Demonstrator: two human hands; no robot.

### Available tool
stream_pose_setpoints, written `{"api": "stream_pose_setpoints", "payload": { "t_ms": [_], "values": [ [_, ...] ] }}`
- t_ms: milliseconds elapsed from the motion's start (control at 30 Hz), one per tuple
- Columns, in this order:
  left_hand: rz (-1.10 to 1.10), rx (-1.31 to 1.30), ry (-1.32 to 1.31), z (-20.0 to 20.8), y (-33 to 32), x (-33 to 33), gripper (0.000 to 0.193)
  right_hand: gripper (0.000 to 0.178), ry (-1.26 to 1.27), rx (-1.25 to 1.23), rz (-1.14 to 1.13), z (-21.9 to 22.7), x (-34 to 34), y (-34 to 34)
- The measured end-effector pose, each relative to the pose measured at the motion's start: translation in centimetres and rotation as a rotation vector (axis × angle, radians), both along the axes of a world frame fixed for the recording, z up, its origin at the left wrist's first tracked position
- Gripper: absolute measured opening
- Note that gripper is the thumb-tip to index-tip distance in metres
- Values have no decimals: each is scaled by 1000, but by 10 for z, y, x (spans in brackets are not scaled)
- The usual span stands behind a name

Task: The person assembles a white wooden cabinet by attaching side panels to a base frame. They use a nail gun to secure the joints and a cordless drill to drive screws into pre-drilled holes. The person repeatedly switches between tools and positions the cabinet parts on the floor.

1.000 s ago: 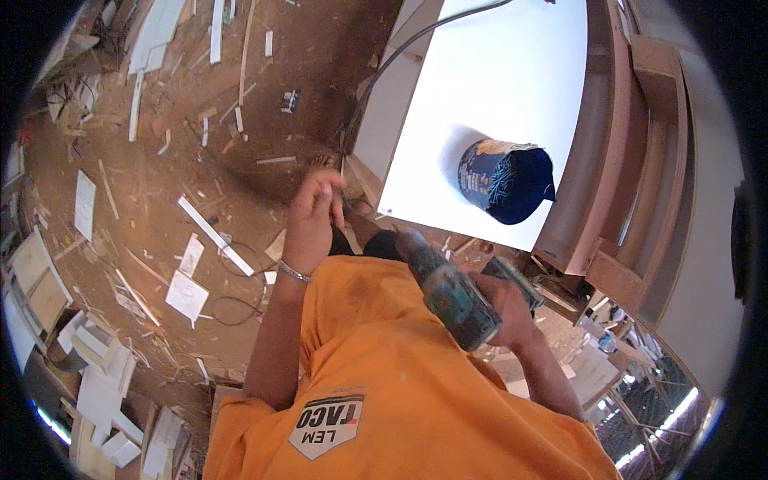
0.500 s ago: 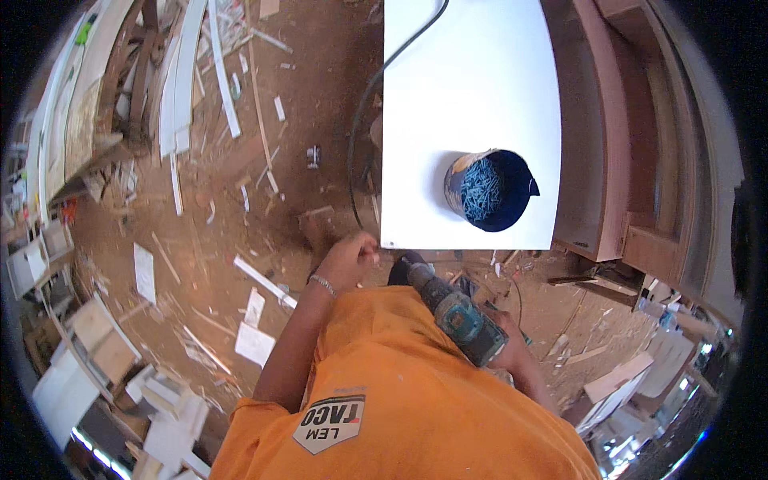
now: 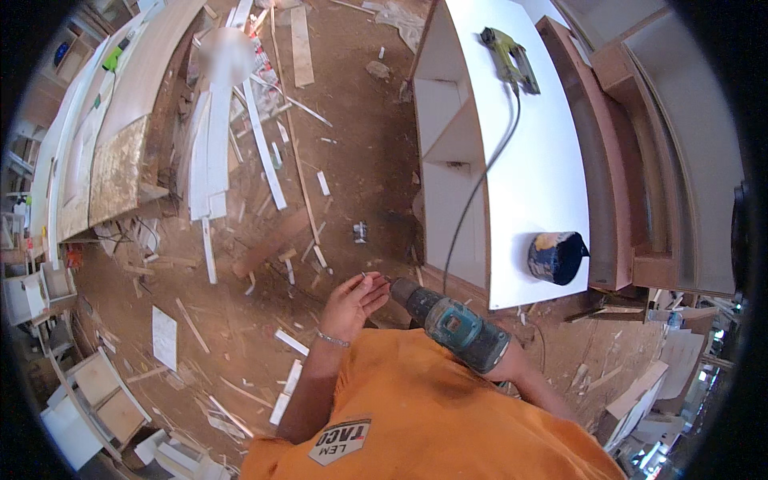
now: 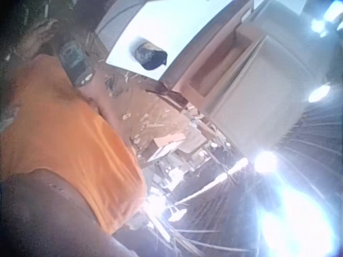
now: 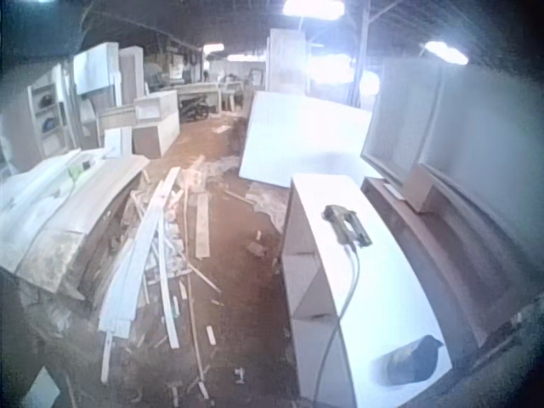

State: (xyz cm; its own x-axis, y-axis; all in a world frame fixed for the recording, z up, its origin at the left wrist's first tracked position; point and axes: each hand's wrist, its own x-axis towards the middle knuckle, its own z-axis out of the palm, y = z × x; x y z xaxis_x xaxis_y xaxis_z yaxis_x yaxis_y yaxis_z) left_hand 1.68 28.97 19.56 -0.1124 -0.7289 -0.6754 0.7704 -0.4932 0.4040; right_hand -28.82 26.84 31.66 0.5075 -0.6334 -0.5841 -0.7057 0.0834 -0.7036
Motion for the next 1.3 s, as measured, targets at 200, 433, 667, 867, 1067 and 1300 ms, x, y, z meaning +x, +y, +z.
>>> {"api": "stream_pose_setpoints", "payload": {
  "t_ms": [200,433,667,867,1067,1300],
  "values": [
    [259,-83,107,3,-61,55,25,55,-177,-30,4,1,98,-62],
    [113,-30,13,-14,-226,107,22,39,-230,-33,-234,-20,157,-172],
    [-117,-53,-59,1,-454,156,30,53,-341,-177,-293,-38,197,-373],
    [-173,-113,0,30,-640,149,30,26,-131,-391,-248,-21,211,-525],
    [-349,-144,252,-1,-833,138,26,23,13,-429,-552,-2,239,-680],
    [-614,-149,554,-42,-1021,94,28,23,326,-320,-727,21,269,-848]
  ]
}}
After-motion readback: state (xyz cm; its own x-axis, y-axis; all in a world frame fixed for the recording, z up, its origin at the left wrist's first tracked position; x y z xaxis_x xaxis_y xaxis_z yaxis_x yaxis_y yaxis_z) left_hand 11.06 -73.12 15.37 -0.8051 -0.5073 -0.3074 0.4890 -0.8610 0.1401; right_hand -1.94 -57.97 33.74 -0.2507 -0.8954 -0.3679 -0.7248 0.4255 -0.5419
